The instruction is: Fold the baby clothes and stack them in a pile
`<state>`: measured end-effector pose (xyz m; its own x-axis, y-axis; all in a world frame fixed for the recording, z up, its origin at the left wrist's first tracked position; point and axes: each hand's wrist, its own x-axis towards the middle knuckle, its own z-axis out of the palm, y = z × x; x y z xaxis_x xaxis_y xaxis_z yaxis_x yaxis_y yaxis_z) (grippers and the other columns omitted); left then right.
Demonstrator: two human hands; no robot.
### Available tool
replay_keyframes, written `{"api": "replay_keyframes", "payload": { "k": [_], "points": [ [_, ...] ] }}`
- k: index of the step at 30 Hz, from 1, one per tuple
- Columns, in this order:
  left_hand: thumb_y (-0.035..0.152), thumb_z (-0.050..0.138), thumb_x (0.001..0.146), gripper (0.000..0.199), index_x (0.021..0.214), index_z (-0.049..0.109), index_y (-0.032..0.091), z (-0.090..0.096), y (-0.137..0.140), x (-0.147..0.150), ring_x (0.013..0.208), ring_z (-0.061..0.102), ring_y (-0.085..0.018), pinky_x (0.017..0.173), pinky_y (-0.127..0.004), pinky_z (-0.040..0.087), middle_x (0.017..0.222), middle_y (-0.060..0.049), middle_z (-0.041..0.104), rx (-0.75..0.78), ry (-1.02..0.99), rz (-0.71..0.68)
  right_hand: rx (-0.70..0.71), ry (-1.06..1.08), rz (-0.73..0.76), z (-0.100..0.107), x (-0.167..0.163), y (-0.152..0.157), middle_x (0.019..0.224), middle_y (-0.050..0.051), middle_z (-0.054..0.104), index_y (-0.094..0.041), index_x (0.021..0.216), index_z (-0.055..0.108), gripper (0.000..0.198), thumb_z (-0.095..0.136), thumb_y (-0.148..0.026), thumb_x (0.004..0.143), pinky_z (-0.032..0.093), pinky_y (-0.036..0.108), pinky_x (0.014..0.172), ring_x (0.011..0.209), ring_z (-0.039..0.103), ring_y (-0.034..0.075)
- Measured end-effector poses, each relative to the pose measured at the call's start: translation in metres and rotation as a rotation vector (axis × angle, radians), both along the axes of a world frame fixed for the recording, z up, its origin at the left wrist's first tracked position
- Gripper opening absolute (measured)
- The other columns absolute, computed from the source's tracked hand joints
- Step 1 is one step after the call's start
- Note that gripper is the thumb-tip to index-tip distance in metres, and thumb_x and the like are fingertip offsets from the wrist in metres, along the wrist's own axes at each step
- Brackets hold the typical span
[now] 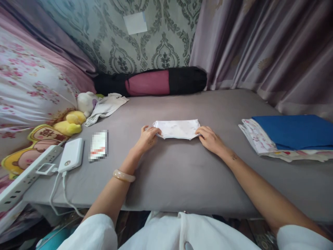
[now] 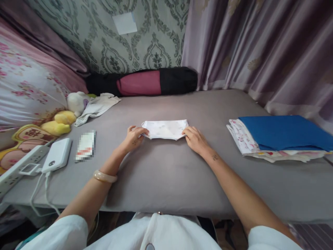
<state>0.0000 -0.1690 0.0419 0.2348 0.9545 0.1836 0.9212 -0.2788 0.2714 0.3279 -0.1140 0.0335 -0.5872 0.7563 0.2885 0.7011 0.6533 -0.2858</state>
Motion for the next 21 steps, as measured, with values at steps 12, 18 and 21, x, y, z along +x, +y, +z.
{"api": "replay_keyframes", "payload": {
  "k": [12, 18, 21],
  "points": [
    [0.013, 0.043, 0.081, 0.029, 0.102, 0.06, 0.024, 0.013, 0.002, 0.025, 0.111, 0.06, -0.02, 0.112, -0.042, 0.022, 0.112, -0.005, 0.069, -0.042, -0.014, 0.067, 0.034, -0.051, -0.146, 0.015, -0.029, -0.005, 0.107, 0.007, 0.07, -0.02, 0.094, 0.069, 0.027, 0.044, -0.014, 0.087, 0.037, 0.036, 0.094, 0.101, 0.058, 0.023],
    [0.019, 0.03, 0.096, 0.04, 0.133, 0.048, 0.022, 0.009, 0.03, 0.073, 0.135, 0.043, -0.02, 0.114, -0.045, 0.022, 0.143, -0.009, 0.052, 0.053, -0.08, 0.173, 0.019, -0.003, -0.127, 0.012, -0.084, 0.006, 0.146, 0.013, 0.047, -0.011, 0.138, 0.049, 0.048, 0.031, -0.02, 0.094, 0.026, 0.04, 0.113, 0.136, 0.039, 0.024],
    [0.021, 0.026, 0.098, 0.046, 0.142, 0.038, 0.018, -0.004, 0.038, 0.086, 0.144, 0.029, -0.022, 0.117, -0.05, 0.016, 0.152, -0.01, 0.039, 0.01, -0.044, 0.147, -0.021, -0.026, -0.132, 0.002, -0.101, 0.009, 0.152, 0.012, 0.039, -0.011, 0.146, 0.039, 0.052, 0.028, -0.022, 0.096, 0.019, 0.044, 0.117, 0.143, 0.029, 0.024]
  ]
}}
